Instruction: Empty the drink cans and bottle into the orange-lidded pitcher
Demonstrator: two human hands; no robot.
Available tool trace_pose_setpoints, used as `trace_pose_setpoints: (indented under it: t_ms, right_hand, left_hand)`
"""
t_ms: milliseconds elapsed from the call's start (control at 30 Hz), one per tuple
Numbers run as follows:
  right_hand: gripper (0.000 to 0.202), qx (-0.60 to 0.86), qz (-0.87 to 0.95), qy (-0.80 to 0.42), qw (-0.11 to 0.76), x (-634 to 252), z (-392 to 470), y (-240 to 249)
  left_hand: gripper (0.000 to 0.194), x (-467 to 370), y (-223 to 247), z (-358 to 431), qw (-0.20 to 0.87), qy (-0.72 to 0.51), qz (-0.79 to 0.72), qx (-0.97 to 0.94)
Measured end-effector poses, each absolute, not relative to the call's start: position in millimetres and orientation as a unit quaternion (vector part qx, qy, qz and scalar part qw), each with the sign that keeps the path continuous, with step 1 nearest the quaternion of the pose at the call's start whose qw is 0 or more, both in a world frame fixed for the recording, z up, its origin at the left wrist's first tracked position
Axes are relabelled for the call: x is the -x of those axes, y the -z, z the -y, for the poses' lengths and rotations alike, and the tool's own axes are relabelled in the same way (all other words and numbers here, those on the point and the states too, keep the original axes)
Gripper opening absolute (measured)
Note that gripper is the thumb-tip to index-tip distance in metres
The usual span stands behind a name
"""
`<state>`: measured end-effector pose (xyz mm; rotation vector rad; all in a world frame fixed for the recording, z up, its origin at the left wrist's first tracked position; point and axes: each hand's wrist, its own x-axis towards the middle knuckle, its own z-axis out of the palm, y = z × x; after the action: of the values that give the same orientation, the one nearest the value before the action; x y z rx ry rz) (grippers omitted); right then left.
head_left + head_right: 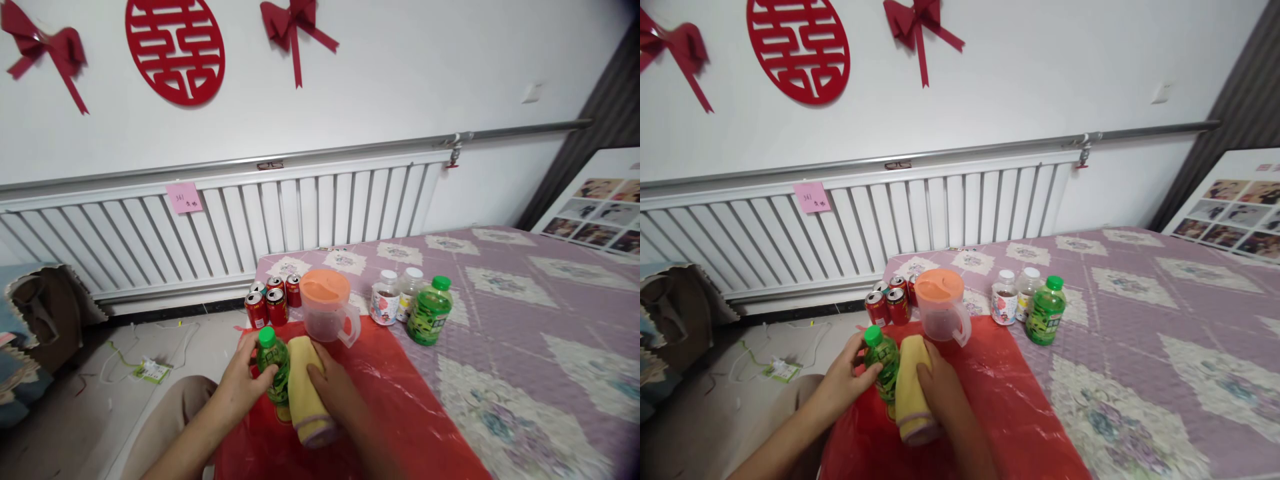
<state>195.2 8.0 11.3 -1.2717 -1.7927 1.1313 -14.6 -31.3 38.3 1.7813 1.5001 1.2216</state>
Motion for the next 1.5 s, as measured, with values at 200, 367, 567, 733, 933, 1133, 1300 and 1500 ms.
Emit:
trace_pose_setpoints:
  t_ms: [200,367,567,733,933,1133,1300,1500]
  right_hand:
    - [0.055,0.492,0.686,-0.419,0.335,-195,-5,-14]
    - [0.054,0.429,0.603,-0.478,0.472,-194,-2,-27]
    - [0.054,0.421,0.601,-0.498,0.462,-191,-7,-19]
    - [0.056,0.477,0.686,-0.450,0.315,-196,-11,-6]
    - [0.057,0.498,0.712,-0.414,0.273,-199,-8,-8]
    - [0.056,0.486,0.661,-0.446,0.358,-198,-8,-20]
    - [0.056,0.427,0.605,-0.501,0.448,-195,-5,-26]
    - [0.057,0.414,0.594,-0.521,0.451,-194,-9,-20]
  left_hand:
    - [0.046,13,-39,33,0.239,-0.459,-0.557,-0.650]
    - [0.047,11,-40,33,0.227,-0.457,-0.562,-0.651]
    - [0.047,10,-38,32,0.229,-0.458,-0.562,-0.649]
    - [0.045,11,-47,34,0.273,-0.448,-0.543,-0.655]
    - [0.047,19,-74,30,0.403,-0.401,-0.483,-0.666]
    - [0.051,14,-67,29,0.338,-0.421,-0.535,-0.650]
    - [0.051,6,-57,30,0.138,-0.439,-0.609,-0.646]
    - [0.040,8,-58,28,0.157,-0.425,-0.599,-0.660]
